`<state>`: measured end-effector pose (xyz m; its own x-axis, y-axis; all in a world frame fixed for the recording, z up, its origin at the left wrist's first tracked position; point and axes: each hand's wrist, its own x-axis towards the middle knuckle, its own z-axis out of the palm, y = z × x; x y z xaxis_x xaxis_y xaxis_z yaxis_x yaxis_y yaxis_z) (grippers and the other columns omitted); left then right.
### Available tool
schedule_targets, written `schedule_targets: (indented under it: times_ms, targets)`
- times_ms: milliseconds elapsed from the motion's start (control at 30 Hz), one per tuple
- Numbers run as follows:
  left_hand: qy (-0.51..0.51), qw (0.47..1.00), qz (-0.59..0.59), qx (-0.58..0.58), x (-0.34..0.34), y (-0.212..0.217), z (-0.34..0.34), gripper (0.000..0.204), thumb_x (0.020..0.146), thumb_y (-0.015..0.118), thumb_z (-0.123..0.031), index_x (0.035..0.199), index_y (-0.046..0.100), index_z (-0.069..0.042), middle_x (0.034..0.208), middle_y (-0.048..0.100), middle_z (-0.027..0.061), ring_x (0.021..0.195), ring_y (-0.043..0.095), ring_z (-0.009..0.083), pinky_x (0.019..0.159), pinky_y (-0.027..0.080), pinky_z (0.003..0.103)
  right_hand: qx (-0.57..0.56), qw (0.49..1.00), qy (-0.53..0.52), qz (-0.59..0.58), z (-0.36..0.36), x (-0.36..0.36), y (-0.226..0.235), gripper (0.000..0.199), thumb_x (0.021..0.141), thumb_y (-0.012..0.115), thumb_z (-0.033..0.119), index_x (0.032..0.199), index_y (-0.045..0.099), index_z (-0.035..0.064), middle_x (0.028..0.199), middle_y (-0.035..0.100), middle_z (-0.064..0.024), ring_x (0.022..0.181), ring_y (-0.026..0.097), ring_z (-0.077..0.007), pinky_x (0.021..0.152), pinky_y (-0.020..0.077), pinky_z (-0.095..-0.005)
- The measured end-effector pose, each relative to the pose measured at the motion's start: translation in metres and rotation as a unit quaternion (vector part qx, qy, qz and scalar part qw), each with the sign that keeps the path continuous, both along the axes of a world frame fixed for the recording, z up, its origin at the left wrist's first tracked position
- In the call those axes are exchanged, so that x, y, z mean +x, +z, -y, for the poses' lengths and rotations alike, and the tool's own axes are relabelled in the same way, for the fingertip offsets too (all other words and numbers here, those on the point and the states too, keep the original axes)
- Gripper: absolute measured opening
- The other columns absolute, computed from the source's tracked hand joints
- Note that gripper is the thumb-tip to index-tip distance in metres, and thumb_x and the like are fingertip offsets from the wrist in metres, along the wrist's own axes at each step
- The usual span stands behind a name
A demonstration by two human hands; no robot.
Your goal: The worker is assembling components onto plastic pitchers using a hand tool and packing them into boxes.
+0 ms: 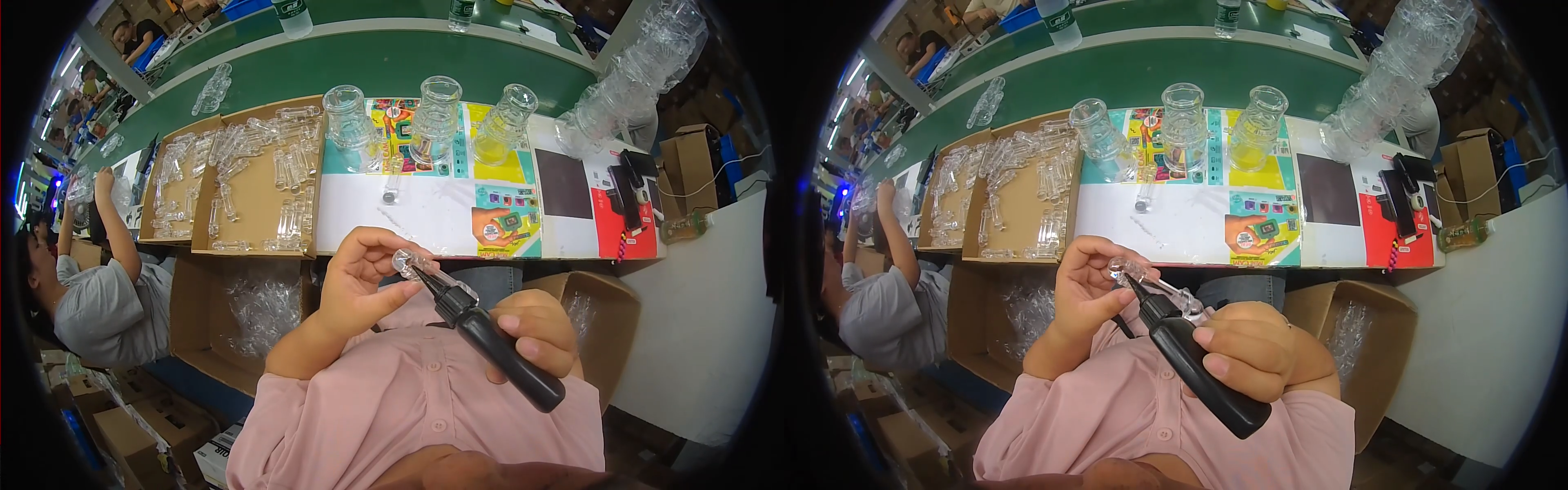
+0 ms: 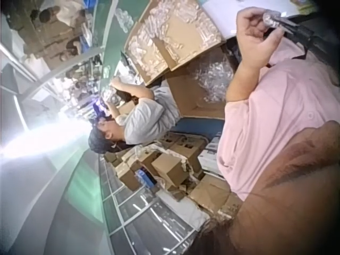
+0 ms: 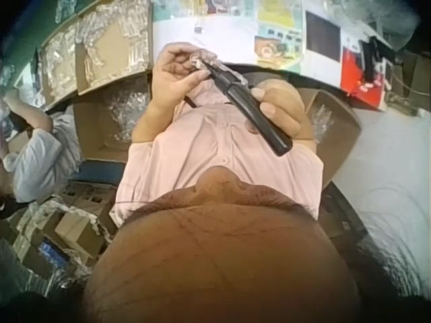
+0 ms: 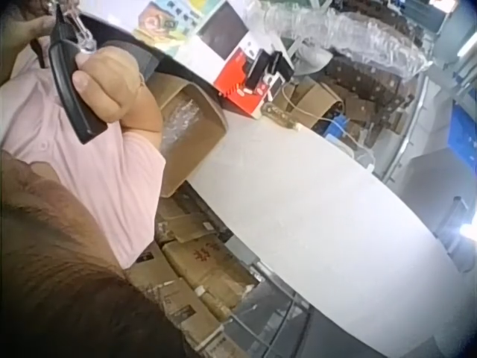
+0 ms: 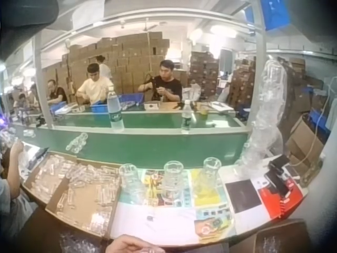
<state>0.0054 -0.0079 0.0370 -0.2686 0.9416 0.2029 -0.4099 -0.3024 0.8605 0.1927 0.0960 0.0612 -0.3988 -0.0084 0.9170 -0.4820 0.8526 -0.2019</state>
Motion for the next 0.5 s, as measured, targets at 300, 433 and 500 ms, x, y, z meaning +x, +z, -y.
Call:
schedule_targets:
  times_ms: [300, 433, 500]
  targets:
    - [-0.093, 0.994, 0.059, 0.0, -0.01, -0.005, 0.004, 0.041, 0.073, 0.063, 0.008, 0.107, 0.044, -0.001, 0.106, 0.057, 0.0219, 0.1, 0.058, 0.0263, 0.089, 0.046, 0.037, 0.003, 1.0, 0.031, -0.005, -0.003, -0.003, 0.001, 0.052, 0.076, 0.069, 0.021, 0.113, 0.04, -0.0009, 0.106, 0.05, -0.0237, 0.066, 0.061, -0.0287, 0.048, 0.0509, -0.0336]
    - [-0.081, 0.995, 0.057, 0.0, -0.008, -0.003, 0.005, 0.04, 0.072, 0.063, 0.009, 0.107, 0.044, 0.0, 0.106, 0.057, 0.0212, 0.1, 0.058, 0.0256, 0.088, 0.046, 0.036, 0.018, 0.998, 0.051, 0.031, -0.003, 0.001, 0.009, 0.052, 0.074, 0.071, 0.017, 0.113, 0.04, -0.0005, 0.108, 0.049, -0.0234, 0.069, 0.062, -0.0298, 0.048, 0.0509, -0.0343]
    - [-0.041, 0.999, 0.019, -0.001, -0.007, -0.002, 0.006, 0.04, 0.072, 0.064, 0.009, 0.106, 0.045, 0.0, 0.105, 0.057, 0.0201, 0.1, 0.058, 0.0248, 0.088, 0.046, 0.035, 0.018, 0.999, 0.049, -0.007, 0.0, -0.006, 0.007, 0.039, 0.073, 0.064, 0.008, 0.104, 0.044, -0.0032, 0.101, 0.051, -0.0234, 0.064, 0.06, -0.0285, 0.049, 0.0498, -0.034]
